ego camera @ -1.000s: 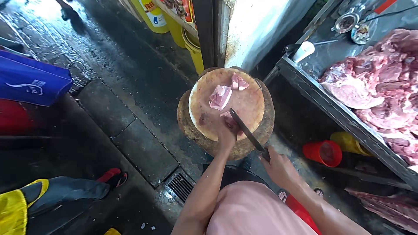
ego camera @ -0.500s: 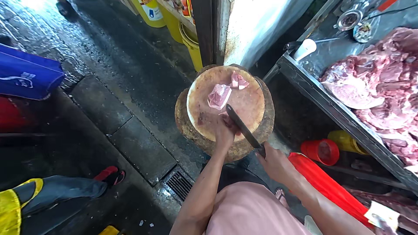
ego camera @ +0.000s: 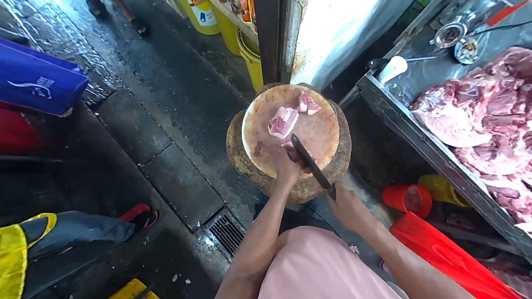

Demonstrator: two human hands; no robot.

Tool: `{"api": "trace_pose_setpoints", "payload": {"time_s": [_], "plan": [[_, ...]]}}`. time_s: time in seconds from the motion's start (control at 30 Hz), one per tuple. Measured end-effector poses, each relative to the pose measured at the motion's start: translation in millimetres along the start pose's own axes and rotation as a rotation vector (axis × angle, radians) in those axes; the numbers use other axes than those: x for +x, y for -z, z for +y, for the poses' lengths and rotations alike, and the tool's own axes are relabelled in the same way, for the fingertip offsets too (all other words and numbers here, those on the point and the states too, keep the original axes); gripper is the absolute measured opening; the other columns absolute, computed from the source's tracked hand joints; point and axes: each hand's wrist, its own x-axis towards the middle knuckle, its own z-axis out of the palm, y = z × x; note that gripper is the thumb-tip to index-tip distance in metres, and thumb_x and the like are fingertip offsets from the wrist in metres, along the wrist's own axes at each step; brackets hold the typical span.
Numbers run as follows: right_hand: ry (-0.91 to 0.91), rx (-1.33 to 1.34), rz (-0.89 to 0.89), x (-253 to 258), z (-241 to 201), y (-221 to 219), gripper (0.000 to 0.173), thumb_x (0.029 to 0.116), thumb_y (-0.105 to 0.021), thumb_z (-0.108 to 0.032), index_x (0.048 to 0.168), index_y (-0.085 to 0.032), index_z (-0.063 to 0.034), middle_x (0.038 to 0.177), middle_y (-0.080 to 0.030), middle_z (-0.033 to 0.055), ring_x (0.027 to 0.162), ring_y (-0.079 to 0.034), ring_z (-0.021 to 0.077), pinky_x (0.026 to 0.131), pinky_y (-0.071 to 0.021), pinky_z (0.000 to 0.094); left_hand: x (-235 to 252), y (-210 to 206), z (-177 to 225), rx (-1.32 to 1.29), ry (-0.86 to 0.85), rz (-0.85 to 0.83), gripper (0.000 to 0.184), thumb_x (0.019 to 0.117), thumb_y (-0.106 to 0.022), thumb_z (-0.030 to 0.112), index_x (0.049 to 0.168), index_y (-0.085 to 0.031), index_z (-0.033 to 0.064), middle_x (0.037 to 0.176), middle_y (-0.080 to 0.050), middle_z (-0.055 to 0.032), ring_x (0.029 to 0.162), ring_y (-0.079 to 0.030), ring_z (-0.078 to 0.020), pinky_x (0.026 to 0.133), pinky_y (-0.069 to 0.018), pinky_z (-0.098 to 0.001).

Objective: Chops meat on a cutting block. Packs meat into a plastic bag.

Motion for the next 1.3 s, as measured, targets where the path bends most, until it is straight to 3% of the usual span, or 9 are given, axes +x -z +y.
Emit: {"api": "trace_pose_setpoints", "payload": {"time_s": [0.27,0.4,0.63,0.83,0.9,1.0,1.17,1.23,1.3], "plan": [[-0.005,-0.006,0.006,24.3,-26.6,-1.4,0.043,0.1068,-0.047,-0.04,0.137,-0.048,-0.0095,0.099,-0.07,0.0148,0.092,-0.073,0.0342,0.079,-0.0598,0.0544,11.5,13.3,2.1,0.01,0.008,0.0,0.068,0.0824,-0.084,0.02,0.14,-0.048,0.0123,0.109,-0.069,-0.0132,0.096,-0.07,-0.028,0.083,-0.06,-0.0535],[-0.002,-0.01,0.028,45.6,-48.2,-2.6,0.036,0.1074,-0.046,-0.038,0.131,-0.049,-0.0107,0.102,-0.07,0.0145,0.096,-0.073,0.0339,0.08,-0.06,0.0539,9.7,12.2,0.0,0.063,0.006,-0.03,0.065,0.0792,-0.084,0.018,0.136,-0.051,0.0123,0.105,-0.069,-0.0129,0.094,-0.069,-0.0289,0.081,-0.0591,-0.0548],[-0.046,-0.053,0.001,21.1,-15.9,-11.1,0.043,0.107,-0.047,-0.041,0.137,-0.045,-0.0106,0.101,-0.07,0.0151,0.094,-0.073,0.0352,0.079,-0.0603,0.0547,10.1,13.2,4.1,0.076,0.012,0.001,0.062,0.0815,-0.082,0.021,0.135,-0.052,0.013,0.109,-0.07,-0.012,0.099,-0.069,-0.0285,0.085,-0.0586,-0.0553],[0.01,-0.045,0.061,61.9,-63.4,-4.9,0.036,0.1076,-0.043,-0.037,0.132,-0.05,-0.0105,0.105,-0.071,0.0164,0.1,-0.073,0.0363,0.081,-0.0594,0.0559,5.0,16.3,5.2,0.131,0.049,-0.08,0.07,0.0803,-0.08,0.016,0.142,-0.047,0.0118,0.112,-0.069,-0.0144,0.101,-0.069,-0.0306,0.086,-0.0581,-0.056],[0.036,-0.019,0.08,60.4,-55.0,-8.0,0.036,0.1073,-0.045,-0.037,0.13,-0.05,-0.0098,0.104,-0.071,0.0167,0.1,-0.073,0.0368,0.082,-0.0592,0.0562,3.8,15.7,6.9,0.177,0.05,-0.08,0.073,0.0797,-0.081,0.014,0.143,-0.046,0.0116,0.114,-0.069,-0.0167,0.099,-0.071,-0.0325,0.083,-0.0603,-0.0567],[0.043,0.023,0.056,41.4,-21.0,-18.2,0.042,0.1061,-0.048,-0.037,0.136,-0.048,-0.0077,0.107,-0.07,0.0193,0.099,-0.072,0.0388,0.083,-0.0591,0.0588,2.5,19.9,5.1,0.221,0.02,-0.025,0.071,0.0802,-0.079,0.014,0.143,-0.047,0.0091,0.121,-0.067,-0.0206,0.107,-0.068,-0.0383,0.087,-0.0567,-0.0625],[0.002,0.056,-0.038,0.9,32.7,-10.9,0.042,0.1041,-0.054,-0.039,0.132,-0.051,-0.0069,0.102,-0.069,0.0182,0.094,-0.071,0.0368,0.081,-0.0578,0.0591,4.0,49.7,-12.7,0.182,0.015,0.071,0.063,0.0864,-0.075,0.017,0.144,-0.05,0.0132,0.126,-0.067,-0.0187,0.104,-0.07,-0.0362,0.086,-0.0585,-0.0603],[0.005,0.106,-0.096,-5.6,49.0,0.3,0.043,0.1033,-0.057,-0.04,0.131,-0.053,-0.0066,0.099,-0.068,0.0174,0.087,-0.07,0.0339,0.078,-0.0577,0.0569,-2.8,60.1,-13.9,0.235,0.033,0.13,0.064,0.0911,-0.072,0.023,0.148,-0.047,0.0105,0.132,-0.062,-0.0229,0.111,-0.066,-0.0399,0.091,-0.0557,-0.0627],[0.011,0.165,-0.109,-2.0,65.8,2.4,0.044,0.1014,-0.06,-0.044,0.127,-0.056,-0.0092,0.092,-0.068,0.0136,0.074,-0.07,0.0283,0.07,-0.0606,0.0522,-12.5,58.6,-9.8,0.39,0.089,0.133,0.074,0.0948,-0.067,0.041,0.151,-0.04,0.0024,0.143,-0.052,-0.0284,0.119,-0.062,-0.0435,0.096,-0.053,-0.0627]]}}
